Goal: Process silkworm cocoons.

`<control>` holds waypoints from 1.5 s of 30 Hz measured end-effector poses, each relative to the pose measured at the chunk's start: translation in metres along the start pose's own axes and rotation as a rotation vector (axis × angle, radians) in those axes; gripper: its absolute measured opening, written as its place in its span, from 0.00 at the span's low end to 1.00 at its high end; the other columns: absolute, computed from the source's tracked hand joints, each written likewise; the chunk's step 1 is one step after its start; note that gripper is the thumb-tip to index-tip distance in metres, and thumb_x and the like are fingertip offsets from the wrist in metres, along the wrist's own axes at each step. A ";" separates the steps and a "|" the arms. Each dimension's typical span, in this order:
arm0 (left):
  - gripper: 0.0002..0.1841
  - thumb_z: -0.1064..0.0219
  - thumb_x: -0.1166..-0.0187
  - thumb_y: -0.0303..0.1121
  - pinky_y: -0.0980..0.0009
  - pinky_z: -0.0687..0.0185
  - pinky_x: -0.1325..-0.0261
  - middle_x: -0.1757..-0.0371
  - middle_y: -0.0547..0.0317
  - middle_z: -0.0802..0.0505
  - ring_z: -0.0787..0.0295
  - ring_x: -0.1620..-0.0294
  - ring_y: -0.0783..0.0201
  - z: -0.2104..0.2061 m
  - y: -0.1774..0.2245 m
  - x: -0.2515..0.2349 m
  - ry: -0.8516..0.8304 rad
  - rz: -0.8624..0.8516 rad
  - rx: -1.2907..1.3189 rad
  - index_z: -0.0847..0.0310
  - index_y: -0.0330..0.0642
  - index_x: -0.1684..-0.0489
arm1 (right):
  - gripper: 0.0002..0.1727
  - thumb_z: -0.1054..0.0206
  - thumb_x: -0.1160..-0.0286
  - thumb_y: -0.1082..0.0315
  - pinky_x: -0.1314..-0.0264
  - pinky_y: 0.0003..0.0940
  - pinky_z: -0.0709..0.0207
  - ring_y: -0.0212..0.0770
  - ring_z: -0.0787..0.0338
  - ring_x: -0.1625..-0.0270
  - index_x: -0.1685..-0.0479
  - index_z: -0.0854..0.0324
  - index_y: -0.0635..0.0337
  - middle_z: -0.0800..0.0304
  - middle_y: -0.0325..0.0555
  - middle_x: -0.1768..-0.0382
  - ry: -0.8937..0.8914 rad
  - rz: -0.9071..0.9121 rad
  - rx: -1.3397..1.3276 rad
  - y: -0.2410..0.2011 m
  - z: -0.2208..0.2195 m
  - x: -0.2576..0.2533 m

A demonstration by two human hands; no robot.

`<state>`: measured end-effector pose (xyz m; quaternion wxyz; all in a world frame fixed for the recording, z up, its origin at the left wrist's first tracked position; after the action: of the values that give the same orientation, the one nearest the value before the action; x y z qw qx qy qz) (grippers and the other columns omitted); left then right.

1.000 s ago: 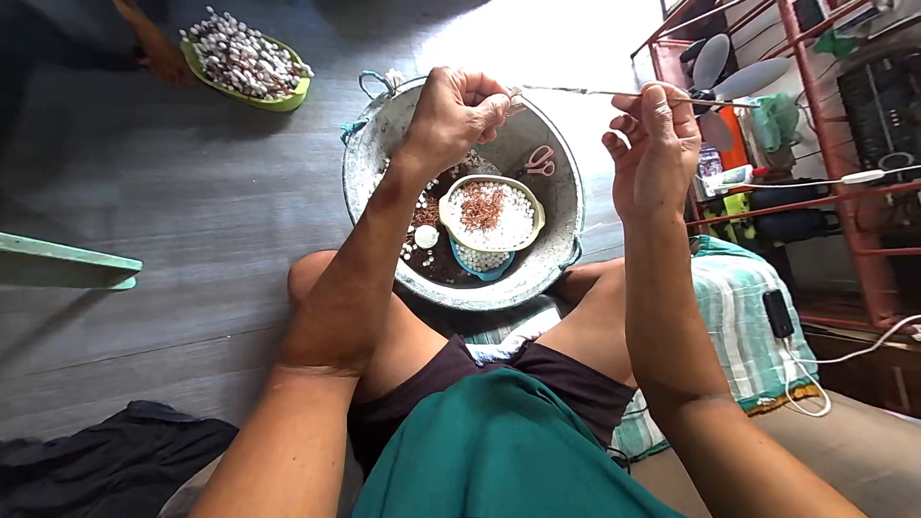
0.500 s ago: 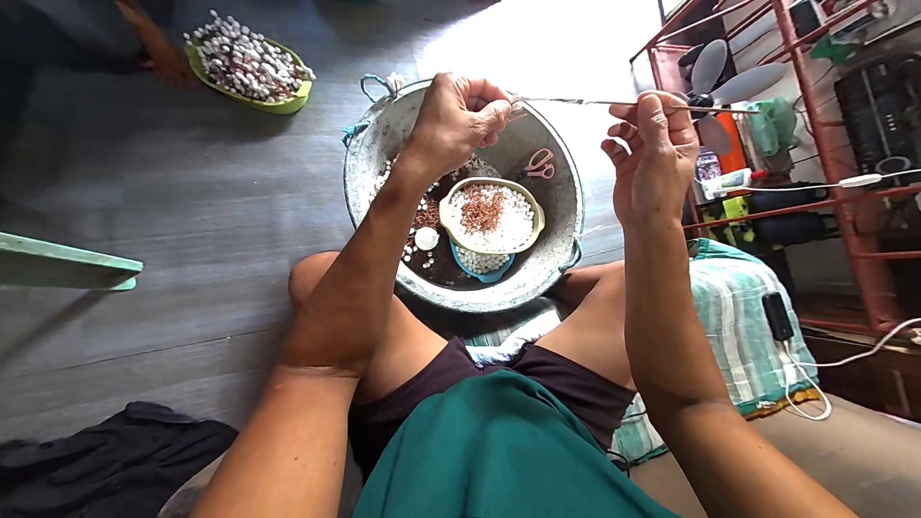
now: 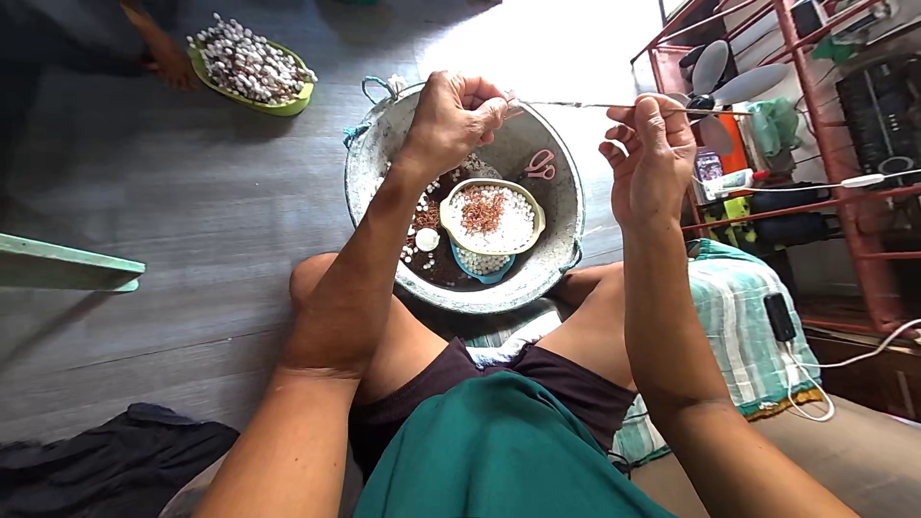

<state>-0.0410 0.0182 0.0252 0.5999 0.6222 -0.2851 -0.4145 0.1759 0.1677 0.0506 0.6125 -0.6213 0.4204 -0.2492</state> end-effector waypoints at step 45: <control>0.09 0.41 0.10 0.27 0.70 0.11 0.65 0.66 0.53 0.11 0.13 0.73 0.64 0.006 -0.013 -0.008 -0.033 0.167 0.436 0.18 0.30 0.55 | 0.13 0.36 0.15 0.62 0.40 0.49 0.15 0.45 0.07 0.44 0.45 0.06 0.50 0.04 0.43 0.50 -0.623 0.070 0.895 0.238 -0.088 0.158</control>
<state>-0.0520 0.0235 0.0139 0.4787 0.7046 -0.4281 -0.3020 0.1341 0.0127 -0.2021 0.9205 -0.3301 0.0924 -0.1876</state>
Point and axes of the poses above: each hand's wrist, its own x-axis away from the middle knuckle, its own z-axis out of the back of the hand, y = z × x, the point moved 5 cm from there along -x, towards the middle knuckle
